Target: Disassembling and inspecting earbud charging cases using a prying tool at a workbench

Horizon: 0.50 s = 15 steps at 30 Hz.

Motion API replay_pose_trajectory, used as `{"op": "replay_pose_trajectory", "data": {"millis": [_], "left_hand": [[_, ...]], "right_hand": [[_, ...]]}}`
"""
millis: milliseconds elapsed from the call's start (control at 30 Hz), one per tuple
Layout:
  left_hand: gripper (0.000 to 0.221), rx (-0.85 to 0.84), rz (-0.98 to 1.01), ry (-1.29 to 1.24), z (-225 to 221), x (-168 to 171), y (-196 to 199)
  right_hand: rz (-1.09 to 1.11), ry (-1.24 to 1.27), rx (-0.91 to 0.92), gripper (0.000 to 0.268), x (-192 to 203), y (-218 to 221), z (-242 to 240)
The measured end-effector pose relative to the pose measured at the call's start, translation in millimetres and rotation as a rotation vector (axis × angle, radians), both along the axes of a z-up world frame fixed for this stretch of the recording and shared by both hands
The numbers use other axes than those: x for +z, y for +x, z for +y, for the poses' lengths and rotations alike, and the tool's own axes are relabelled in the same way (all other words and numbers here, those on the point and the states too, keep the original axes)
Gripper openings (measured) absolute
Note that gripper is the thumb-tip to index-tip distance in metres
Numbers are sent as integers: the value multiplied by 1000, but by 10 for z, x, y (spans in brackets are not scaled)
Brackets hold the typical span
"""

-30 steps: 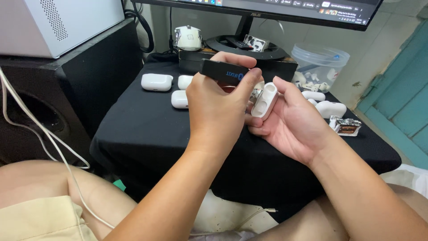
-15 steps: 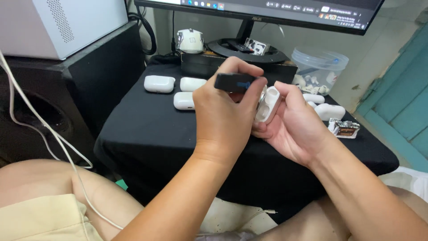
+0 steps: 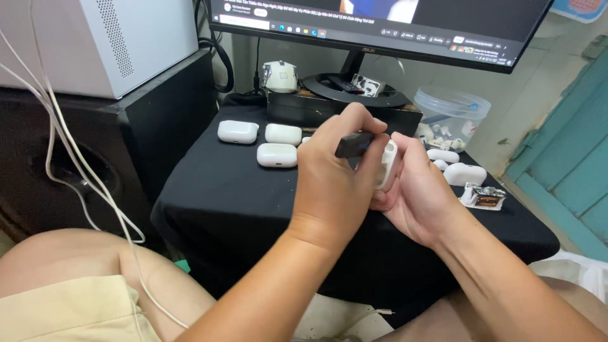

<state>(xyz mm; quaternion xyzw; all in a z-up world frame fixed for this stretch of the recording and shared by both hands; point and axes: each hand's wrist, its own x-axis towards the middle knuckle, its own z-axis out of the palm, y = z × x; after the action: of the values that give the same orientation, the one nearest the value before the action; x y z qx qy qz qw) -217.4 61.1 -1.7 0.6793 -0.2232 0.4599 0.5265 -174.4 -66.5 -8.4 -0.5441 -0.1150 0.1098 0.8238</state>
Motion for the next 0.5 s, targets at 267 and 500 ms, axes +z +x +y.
{"op": "replay_pose_trajectory", "data": {"millis": [267, 500], "left_hand": [[7, -139, 435, -318, 29, 144, -28], [20, -560, 615, -729, 29, 114, 110]], "right_hand": [[16, -21, 28, 59, -62, 88, -33], [16, -8, 71, 48, -30, 82, -85]]}}
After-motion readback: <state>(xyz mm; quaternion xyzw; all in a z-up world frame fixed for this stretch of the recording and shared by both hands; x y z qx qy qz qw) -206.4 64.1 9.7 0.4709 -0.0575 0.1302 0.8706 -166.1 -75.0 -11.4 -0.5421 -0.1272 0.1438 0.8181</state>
